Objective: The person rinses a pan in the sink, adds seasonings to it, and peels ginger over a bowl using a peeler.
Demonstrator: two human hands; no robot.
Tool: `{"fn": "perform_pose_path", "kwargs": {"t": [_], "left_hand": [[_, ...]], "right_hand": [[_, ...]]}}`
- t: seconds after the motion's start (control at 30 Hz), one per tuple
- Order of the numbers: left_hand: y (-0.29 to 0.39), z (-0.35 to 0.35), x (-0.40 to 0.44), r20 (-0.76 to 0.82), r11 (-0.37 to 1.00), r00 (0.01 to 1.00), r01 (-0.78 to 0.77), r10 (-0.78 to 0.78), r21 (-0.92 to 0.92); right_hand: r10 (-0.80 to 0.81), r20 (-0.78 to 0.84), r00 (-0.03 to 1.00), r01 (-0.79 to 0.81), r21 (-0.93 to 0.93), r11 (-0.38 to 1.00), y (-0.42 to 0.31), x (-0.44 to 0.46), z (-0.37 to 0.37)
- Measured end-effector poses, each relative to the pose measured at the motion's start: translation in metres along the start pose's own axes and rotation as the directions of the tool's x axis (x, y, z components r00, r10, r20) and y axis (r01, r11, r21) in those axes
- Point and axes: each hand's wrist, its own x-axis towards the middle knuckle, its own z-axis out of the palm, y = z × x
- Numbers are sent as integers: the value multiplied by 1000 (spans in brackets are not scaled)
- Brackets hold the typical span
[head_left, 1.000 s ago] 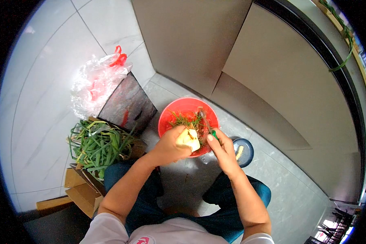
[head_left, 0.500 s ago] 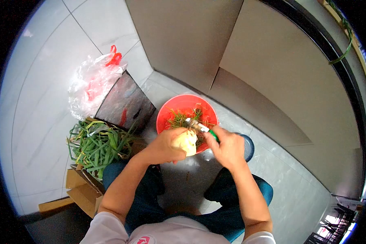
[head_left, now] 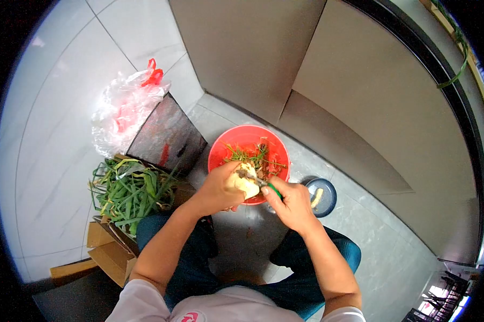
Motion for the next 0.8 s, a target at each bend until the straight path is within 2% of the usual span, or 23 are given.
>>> {"fn": "perform_pose_path", "kwargs": {"t": [0.07,0.1,0.13,0.2,0.23,0.27,0.33,0.37,0.4,0.43,0.47,0.5,0.53,0.6,0.67,0.73,0.8], "left_hand": [[2,1,-1,21,999,1000,12,-11,-38],[3,2,-1,40,997,999,25,-22,-79],[2,2,2,45,997,999,19,-15,-79],[-5,3,6,-7,997,1000,22,-21,70],[-5,3,5,-12,997,1000,24,-23,70],[-4,5,4,-33,995,999,-3,6,100],[-2,6,4,-51,991,998,-29,36,128],[-1,5,3,-41,989,998,-34,40,147],[-1,4,3,-30,985,999,-39,45,166],[-4,4,4,-31,985,999,-39,45,166],[-10,5,7,-34,971,989,-133,142,198],[-14,5,9,-33,948,971,-223,237,229],[-14,5,9,-32,948,971,-222,235,227],[-15,4,7,-6,902,975,-204,223,381],[-14,7,7,-5,907,975,-204,222,368],[-11,8,8,-32,915,973,-203,228,349],[-10,7,7,-59,910,971,-196,232,366]], "right_hand": [[203,-135,970,-227,-201,953,3,5,-1],[290,-153,945,-311,-142,940,4,7,-4],[288,-160,944,-311,-147,939,9,6,-3],[326,-109,939,-294,234,927,21,5,5],[321,-34,946,-282,394,874,23,3,9],[323,-33,946,-284,397,873,23,1,11],[183,-23,983,-167,309,936,9,-2,6],[162,46,986,-167,145,975,-1,-1,-2],[161,46,986,-166,146,975,-2,-1,-2],[88,38,995,-89,28,996,-3,-1,-2],[15,38,999,-11,-92,996,-4,-1,-1],[4,-10,1000,-5,-119,993,-5,0,-2],[6,-9,1000,-8,-119,993,-4,2,-4],[239,-84,967,-253,-376,891,-2,8,-9],[296,-125,947,-321,-401,858,5,8,-11],[397,-56,916,-401,-137,906,5,9,-13],[419,-55,906,-422,-81,903,6,7,-6]]}}
